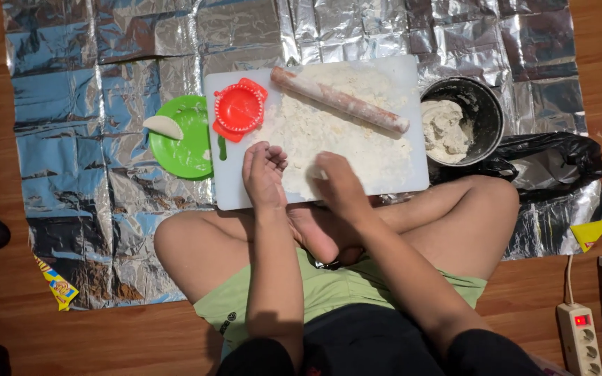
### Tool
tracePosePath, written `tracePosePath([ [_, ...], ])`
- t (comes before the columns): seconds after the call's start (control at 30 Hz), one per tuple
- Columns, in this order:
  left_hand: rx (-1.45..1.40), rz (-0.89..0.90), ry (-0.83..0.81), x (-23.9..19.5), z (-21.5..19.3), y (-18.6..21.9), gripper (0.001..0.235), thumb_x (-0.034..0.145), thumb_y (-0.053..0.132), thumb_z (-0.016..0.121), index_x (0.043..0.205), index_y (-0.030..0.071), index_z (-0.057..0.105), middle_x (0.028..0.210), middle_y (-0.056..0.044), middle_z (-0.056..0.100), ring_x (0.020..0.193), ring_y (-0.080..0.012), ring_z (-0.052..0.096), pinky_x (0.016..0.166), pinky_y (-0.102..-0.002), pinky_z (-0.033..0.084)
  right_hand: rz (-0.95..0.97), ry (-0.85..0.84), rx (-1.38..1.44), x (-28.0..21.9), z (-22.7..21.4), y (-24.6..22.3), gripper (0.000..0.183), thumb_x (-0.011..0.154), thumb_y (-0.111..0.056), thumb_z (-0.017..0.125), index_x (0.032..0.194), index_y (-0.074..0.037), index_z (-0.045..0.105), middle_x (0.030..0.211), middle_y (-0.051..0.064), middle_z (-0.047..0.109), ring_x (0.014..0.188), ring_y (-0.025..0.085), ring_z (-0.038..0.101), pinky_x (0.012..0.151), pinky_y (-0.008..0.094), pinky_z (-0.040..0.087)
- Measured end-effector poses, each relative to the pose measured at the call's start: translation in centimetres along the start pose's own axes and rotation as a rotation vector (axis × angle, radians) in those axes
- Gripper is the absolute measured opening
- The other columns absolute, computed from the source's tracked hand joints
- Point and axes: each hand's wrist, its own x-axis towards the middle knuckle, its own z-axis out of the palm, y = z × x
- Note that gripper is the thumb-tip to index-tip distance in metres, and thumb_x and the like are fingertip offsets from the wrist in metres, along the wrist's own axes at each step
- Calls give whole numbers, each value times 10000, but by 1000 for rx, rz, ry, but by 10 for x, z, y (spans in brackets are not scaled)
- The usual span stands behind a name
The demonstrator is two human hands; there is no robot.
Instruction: Shaping and rolling out dough to create thin wrappers for dumplings or pastries.
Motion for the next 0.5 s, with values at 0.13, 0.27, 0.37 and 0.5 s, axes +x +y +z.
tracePosePath([
  [0.13,0,-24,25,-1,-5,-9,121,944,236,619,1013,137,611,806,-87,696,696,-171,683,645,-255,525,129,88,26,-15,-20,26,453,878,-114,775,1295,-76,602,1164,132,645,1149,332,641,1033,438,524],
  [0.27,9,-84,19,3,-1,-20,125,943,246,623,1012,143,626,820,-94,700,711,-183,693,654,-259,534,252,-95,-156,-17,-20,29,499,891,-150,748,1355,-109,569,1235,111,625,1245,298,603,1120,405,480],
  [0.37,19,-101,9,3,0,-22,128,945,258,627,1012,148,627,825,-95,701,717,-188,695,656,-263,540,189,-143,-262,-16,-20,3,531,880,-121,702,1387,-59,555,1303,176,628,1326,320,568,1177,398,434],
  [0.5,25,-106,0,-1,0,-18,129,950,253,624,1018,145,624,826,-92,699,721,-188,695,659,-266,543,62,-56,-295,-21,-19,-14,536,890,-154,666,1397,-18,556,1340,181,649,1352,311,559,1201,425,383],
])
